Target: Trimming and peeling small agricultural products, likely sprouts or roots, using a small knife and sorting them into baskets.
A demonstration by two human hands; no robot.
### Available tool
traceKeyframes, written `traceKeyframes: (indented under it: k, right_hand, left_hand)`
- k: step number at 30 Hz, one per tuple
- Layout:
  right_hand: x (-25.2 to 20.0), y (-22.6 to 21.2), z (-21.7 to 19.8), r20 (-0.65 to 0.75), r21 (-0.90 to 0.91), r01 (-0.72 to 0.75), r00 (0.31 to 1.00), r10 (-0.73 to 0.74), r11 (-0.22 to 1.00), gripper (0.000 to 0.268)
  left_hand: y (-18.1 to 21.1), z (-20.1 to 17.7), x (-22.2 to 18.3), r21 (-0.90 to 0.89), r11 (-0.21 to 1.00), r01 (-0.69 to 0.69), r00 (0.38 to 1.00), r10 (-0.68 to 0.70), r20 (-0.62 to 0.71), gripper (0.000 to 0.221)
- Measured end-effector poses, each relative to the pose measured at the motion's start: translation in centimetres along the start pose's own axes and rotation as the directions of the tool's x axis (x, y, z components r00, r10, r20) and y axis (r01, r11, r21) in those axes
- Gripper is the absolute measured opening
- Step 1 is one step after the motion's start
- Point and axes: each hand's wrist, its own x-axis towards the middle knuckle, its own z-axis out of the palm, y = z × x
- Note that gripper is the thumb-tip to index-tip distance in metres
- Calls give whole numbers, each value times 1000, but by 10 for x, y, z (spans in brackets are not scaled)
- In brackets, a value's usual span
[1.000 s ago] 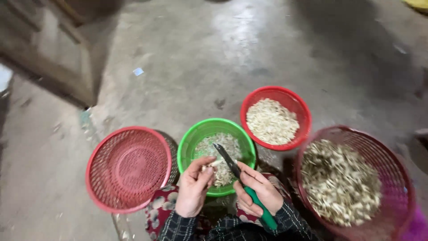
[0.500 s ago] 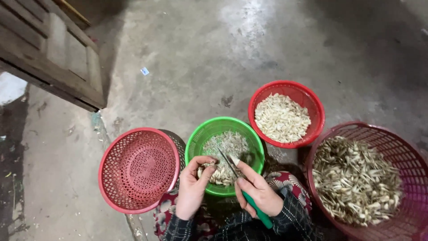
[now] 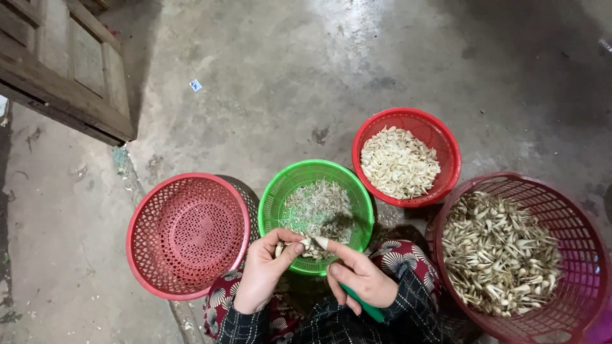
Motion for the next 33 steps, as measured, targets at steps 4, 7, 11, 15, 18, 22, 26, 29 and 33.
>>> traceKeyframes:
  k: [4,7,11,15,18,22,26,29,33]
  right_hand:
    - [0,9,-8,33,97,67,997,-71,993,56]
    - [1,7,-4,18,126,65,998,-68,990,61]
    - [2,-1,0,-6,52,79,997,-79,995,59]
    - [1,1,-1,47,63,125,991,-128,990,60]
    - [2,-2,1,-7,36,79,997,-79,996,60]
    - [2,1,-1,-27,52,64,998,-62,997,59]
    - [2,0,0,-28,53,49,998,-47,997,58]
    - [3,0,0,-31,50,51,998,-50,997,58]
    - [5,1,1,-67,36,51,997,-48,998,58]
  left_hand:
    - [-10,-1,2,-111,993,44,999,-44,2,10]
    - [-14,1,2,-249,966,72,997,-67,25,6]
    - [-19,3,3,-329,937,113,993,-115,13,4]
    - [-20,4,3,-344,933,106,994,-105,21,3]
    - [-18,6,2,-323,941,105,994,-104,20,2]
    - [-18,6,1,-320,942,104,994,-104,17,3]
    - [-20,6,1,-327,939,104,994,-108,6,2]
    - [-21,6,1,-337,936,97,995,-101,6,3]
    - [-23,6,2,-339,937,82,996,-83,11,5]
